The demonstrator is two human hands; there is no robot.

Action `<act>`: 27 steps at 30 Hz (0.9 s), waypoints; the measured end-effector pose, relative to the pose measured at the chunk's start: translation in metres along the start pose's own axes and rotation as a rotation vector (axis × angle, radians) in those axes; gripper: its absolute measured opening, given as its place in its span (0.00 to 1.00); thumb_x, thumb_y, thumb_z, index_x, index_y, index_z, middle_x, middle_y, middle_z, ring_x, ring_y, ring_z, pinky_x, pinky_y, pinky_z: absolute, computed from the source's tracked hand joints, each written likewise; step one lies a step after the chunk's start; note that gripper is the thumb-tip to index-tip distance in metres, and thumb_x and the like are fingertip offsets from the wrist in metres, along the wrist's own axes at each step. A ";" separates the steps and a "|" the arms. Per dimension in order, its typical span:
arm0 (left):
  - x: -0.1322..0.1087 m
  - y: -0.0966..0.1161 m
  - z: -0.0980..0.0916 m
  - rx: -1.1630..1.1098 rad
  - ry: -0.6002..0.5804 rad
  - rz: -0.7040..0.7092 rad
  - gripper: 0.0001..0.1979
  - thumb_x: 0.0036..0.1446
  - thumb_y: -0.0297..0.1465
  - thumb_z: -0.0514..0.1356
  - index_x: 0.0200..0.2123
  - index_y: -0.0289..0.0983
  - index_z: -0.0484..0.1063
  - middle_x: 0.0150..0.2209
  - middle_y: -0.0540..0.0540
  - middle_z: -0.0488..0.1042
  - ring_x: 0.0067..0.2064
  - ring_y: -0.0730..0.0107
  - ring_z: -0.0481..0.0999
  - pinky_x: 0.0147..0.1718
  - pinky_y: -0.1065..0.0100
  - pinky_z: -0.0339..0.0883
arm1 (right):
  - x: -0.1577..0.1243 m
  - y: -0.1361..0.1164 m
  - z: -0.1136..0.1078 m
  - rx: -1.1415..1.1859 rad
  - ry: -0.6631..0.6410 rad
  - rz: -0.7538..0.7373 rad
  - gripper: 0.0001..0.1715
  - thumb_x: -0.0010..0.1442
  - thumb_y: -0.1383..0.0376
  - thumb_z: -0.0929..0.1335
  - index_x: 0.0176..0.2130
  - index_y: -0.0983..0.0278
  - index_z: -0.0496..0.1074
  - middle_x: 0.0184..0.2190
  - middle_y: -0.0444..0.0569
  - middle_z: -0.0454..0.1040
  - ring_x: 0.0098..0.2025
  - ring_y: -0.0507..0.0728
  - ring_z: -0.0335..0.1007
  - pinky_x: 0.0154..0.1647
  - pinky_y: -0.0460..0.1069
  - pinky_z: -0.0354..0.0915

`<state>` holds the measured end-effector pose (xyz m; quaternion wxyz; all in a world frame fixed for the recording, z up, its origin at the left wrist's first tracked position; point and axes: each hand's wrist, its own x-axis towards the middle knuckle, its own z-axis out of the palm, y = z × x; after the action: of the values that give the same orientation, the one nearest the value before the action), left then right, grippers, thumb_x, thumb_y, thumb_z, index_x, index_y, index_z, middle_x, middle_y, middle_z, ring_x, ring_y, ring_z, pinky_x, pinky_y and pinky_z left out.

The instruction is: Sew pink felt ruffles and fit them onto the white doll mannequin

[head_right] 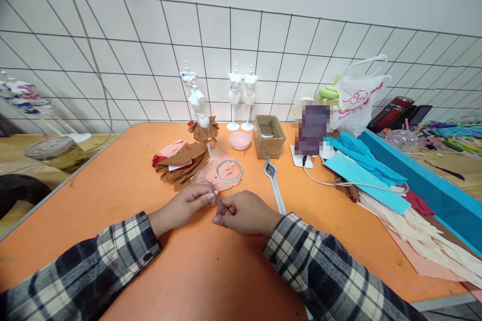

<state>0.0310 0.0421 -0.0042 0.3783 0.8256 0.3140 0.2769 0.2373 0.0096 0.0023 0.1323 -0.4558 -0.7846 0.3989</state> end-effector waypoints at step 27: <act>0.001 -0.001 0.001 0.008 -0.058 -0.070 0.23 0.61 0.45 0.53 0.24 0.36 0.74 0.25 0.46 0.73 0.34 0.67 0.69 0.36 0.69 0.61 | -0.004 0.001 -0.005 0.115 -0.164 0.137 0.14 0.57 0.57 0.68 0.38 0.63 0.77 0.18 0.41 0.72 0.20 0.50 0.66 0.24 0.44 0.58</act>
<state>0.0324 0.0432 -0.0054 0.3933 0.8232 0.3329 0.2383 0.2430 0.0095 0.0055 0.0660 -0.4662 -0.7356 0.4871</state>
